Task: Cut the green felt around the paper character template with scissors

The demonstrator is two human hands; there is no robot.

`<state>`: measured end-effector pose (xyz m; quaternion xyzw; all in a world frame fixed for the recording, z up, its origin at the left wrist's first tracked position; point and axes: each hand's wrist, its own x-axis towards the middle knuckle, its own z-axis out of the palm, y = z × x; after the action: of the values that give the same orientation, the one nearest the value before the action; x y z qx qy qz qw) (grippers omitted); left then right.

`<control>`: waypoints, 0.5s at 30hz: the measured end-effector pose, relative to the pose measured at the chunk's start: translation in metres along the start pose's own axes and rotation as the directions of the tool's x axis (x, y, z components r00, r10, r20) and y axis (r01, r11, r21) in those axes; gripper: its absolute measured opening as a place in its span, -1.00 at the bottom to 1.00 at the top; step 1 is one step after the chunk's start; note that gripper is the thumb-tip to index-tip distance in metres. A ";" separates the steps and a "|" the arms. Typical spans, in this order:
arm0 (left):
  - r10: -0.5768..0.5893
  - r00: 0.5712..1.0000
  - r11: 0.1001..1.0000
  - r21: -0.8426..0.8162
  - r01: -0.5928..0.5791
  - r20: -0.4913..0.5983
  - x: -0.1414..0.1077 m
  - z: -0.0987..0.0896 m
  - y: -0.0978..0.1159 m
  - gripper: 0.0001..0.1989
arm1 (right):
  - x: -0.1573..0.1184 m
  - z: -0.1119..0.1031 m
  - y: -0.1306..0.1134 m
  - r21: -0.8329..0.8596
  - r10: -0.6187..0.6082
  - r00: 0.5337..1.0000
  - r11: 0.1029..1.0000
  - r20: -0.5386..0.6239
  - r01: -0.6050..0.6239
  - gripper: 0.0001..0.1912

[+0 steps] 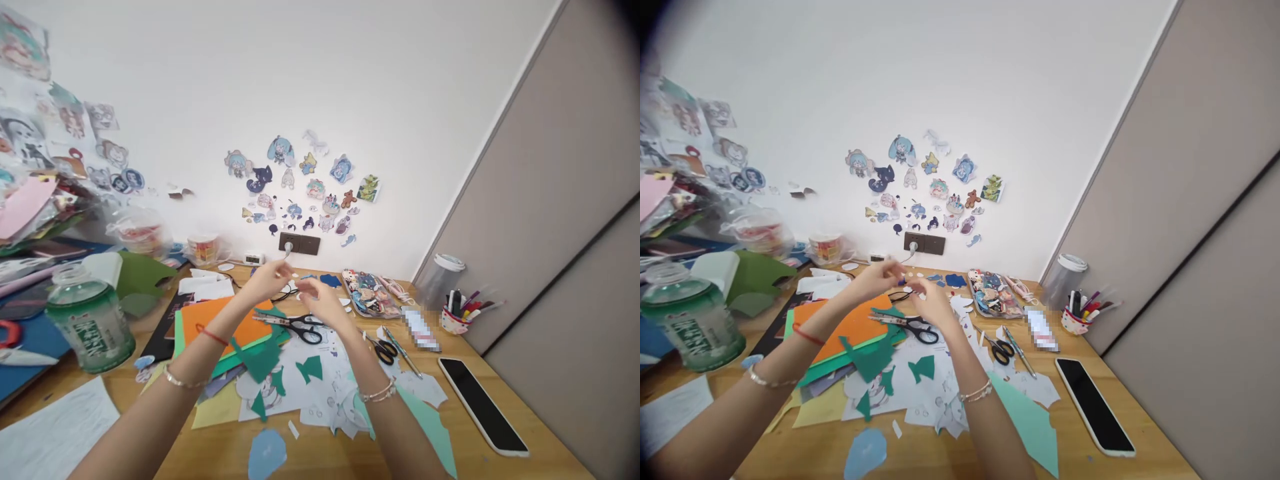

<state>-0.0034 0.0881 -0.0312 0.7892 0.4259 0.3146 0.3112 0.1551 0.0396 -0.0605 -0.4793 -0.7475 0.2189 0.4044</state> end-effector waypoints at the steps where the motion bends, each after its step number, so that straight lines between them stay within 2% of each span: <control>1: 0.003 1.000 0.999 -0.037 -0.003 0.002 -0.002 0.006 -0.005 -0.82 | -0.002 0.005 0.003 0.042 -0.005 1.000 0.999 -0.026 0.006 -0.84; 4: 0.043 0.999 0.983 -0.179 -0.042 0.002 -0.005 0.026 -0.013 -0.88 | -0.004 0.018 0.007 0.127 -0.016 0.990 0.991 -0.143 0.034 -0.90; 6: 0.065 0.998 0.957 -0.284 -0.066 -0.014 -0.005 0.033 -0.011 -0.89 | -0.004 0.019 0.004 0.166 -0.016 0.974 0.985 -0.227 0.055 -0.90; 10: 0.107 0.994 0.871 -0.479 -0.112 -0.038 -0.005 0.026 0.008 -0.84 | -0.006 0.002 -0.010 0.199 -0.064 0.953 0.972 -0.296 0.127 -0.88; 15: 0.061 0.996 0.774 -0.628 -0.085 -0.059 -0.013 0.015 0.029 -0.80 | -0.012 -0.022 -0.030 0.189 -0.108 0.932 0.965 -0.345 0.182 -0.86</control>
<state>0.0163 0.0608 -0.0209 0.6500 0.2708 0.4646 0.5370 0.1593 0.0147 -0.0313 -0.4054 -0.6737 0.1848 0.5896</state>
